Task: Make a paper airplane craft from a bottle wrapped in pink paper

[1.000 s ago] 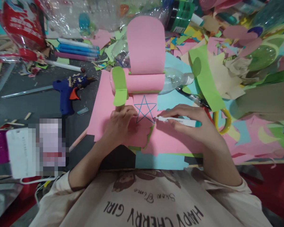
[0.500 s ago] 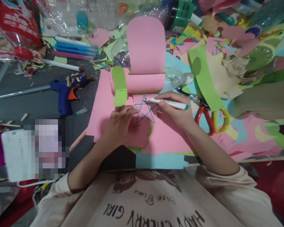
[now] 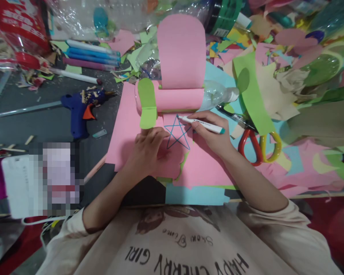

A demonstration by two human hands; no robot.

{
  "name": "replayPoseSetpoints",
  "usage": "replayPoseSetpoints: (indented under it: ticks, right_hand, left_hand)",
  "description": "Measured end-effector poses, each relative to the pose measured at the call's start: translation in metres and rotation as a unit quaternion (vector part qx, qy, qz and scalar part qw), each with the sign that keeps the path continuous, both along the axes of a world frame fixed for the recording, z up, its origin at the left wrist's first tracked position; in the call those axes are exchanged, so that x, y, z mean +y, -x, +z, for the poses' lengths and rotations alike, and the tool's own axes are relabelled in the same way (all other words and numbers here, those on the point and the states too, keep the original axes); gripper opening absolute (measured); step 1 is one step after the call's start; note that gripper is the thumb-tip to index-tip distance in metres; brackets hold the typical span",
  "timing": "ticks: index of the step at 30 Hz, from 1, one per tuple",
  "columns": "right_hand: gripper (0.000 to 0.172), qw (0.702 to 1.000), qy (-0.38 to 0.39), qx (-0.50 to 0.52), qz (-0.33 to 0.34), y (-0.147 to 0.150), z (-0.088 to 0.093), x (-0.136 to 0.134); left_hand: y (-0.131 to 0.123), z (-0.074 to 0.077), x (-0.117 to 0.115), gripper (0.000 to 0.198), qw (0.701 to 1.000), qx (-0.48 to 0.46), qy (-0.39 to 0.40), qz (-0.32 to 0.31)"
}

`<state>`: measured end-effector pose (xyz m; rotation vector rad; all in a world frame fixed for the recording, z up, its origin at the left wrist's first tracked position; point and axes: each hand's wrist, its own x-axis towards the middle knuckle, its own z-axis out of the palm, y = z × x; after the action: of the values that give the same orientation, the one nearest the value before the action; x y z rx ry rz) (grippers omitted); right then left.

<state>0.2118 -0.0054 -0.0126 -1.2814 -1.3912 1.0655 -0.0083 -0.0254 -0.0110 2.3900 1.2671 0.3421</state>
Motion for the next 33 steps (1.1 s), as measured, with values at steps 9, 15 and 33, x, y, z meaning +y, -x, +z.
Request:
replayPoseSetpoints:
  ticks: [9, 15, 33]
  right_hand:
    - [0.007, 0.999, -0.022, -0.039, 0.01, -0.0004, 0.0027, -0.0016]
    - [0.01, 0.997, -0.029, -0.07, 0.029, -0.0001, 0.0025, -0.0016]
    - [0.007, 1.0, -0.013, -0.005, -0.009, -0.0006, 0.0012, -0.0005]
  left_hand:
    - [0.0, -0.002, -0.0012, 0.032, 1.0, -0.016, -0.021, -0.004]
    - [-0.0008, 0.0009, 0.0003, 0.031, 1.0, 0.003, 0.014, 0.0]
    - [-0.0001, 0.0006, 0.0005, 0.033, 1.0, -0.003, 0.008, -0.003]
